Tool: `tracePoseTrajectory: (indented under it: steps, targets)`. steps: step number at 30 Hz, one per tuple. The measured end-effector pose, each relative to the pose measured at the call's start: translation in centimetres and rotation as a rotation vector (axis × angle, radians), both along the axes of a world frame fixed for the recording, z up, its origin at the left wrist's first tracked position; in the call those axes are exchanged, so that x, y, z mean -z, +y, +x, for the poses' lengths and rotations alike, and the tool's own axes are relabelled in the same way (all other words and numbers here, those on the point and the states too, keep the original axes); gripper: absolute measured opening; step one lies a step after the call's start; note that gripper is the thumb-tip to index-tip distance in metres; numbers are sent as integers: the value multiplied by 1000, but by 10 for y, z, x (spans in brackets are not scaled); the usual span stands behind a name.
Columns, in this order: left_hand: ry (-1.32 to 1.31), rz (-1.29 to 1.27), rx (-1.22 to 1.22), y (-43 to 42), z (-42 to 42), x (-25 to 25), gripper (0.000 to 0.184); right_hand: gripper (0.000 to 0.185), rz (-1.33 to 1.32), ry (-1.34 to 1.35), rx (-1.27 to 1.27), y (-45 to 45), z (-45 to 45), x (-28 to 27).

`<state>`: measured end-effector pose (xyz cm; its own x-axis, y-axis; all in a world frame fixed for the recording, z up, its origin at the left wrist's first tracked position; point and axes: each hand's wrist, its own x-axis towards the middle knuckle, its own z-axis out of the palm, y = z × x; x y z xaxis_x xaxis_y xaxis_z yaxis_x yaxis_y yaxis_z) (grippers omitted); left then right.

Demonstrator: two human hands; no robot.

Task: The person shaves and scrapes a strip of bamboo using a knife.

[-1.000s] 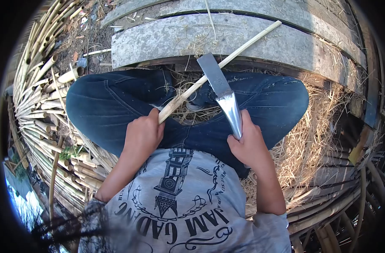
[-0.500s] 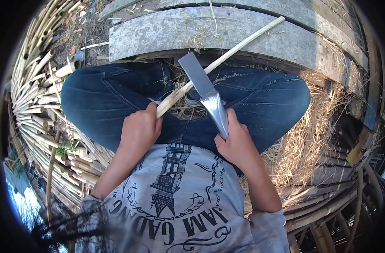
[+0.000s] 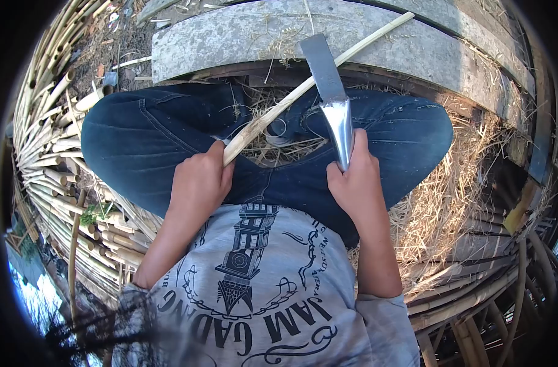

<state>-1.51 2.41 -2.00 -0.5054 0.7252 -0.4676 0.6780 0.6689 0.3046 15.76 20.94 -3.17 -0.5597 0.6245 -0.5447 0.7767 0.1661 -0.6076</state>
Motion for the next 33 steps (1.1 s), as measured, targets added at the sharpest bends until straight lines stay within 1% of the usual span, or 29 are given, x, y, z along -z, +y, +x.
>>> tracePoseTrajectory:
  steps: [2, 4, 6, 8, 11, 14, 15, 16, 18, 19, 20, 22, 23, 24, 26, 27, 28, 30, 31, 32, 33]
  targets:
    - [27, -20, 4, -4, 0, -1, 19, 37, -52, 80, -84, -10, 5, 2]
    - [-27, -22, -15, -5, -2, -2, 18, 37, -60, 88, -93, -12, 7, 0]
    - [-22, -25, -10, -1, -3, -2, 18, 38, -80, 49, -137, 1, 7, -8]
    - [-28, -33, -28, 0, 0, -1, 18, 39, -70, -28, -16, 7, 1, -10]
    - [-17, -29, -20, -2, 0, 0, 17, 37, -103, 31, -119, -16, 11, -4]
    - [-39, -39, -34, 0, -2, -3, 17, 40, -136, 82, -126, 5, 14, -9]
    - [-47, -41, -30, 1, -2, -3, 17, 41, -136, 11, -73, 12, 10, -9]
    - [-42, -33, -26, 1, -1, -2, 17, 41, -139, 3, -74, 7, 13, -9]
    - [-26, -30, -31, 1, 0, -3, 17, 36, -183, 48, -82, -10, 16, -4]
    - [-36, -44, -27, 0, 0, -5, 17, 35, -176, 131, -95, -18, 20, -5]
    - [-49, -59, -19, 1, -1, -6, 16, 35, -179, 140, -89, -12, 19, -7]
    - [-37, -26, -22, 2, -2, -4, 16, 38, -186, 71, -119, 9, 19, -11]
    - [-28, 9, -37, 1, -1, -3, 16, 39, -176, 4, -22, 9, 17, -6]
    - [-32, 5, -41, 1, 1, -1, 16, 39, -180, 0, -27, 4, 20, -4]
    - [-24, -48, -30, 1, -1, -1, 16, 34, -202, 90, -118, -8, 24, -2]
    - [-13, -55, -31, 1, -2, -3, 16, 34, -290, 141, -87, -12, 24, -7]
    - [-26, -48, -39, 2, -2, -4, 17, 34, -294, 149, -82, -9, 22, -6]
    - [-49, -37, -44, 3, -2, -4, 17, 37, -205, 97, -108, 1, 23, -1]
    - [-45, -40, -40, 4, -2, -3, 17, 38, -149, 56, -13, -4, 19, 1]
    - [-38, -45, -39, 3, -1, -3, 18, 38, -149, 52, -19, -9, 20, 2]
    - [-37, -49, -45, 2, 0, -3, 18, 37, -190, 112, -60, -16, 23, 1]
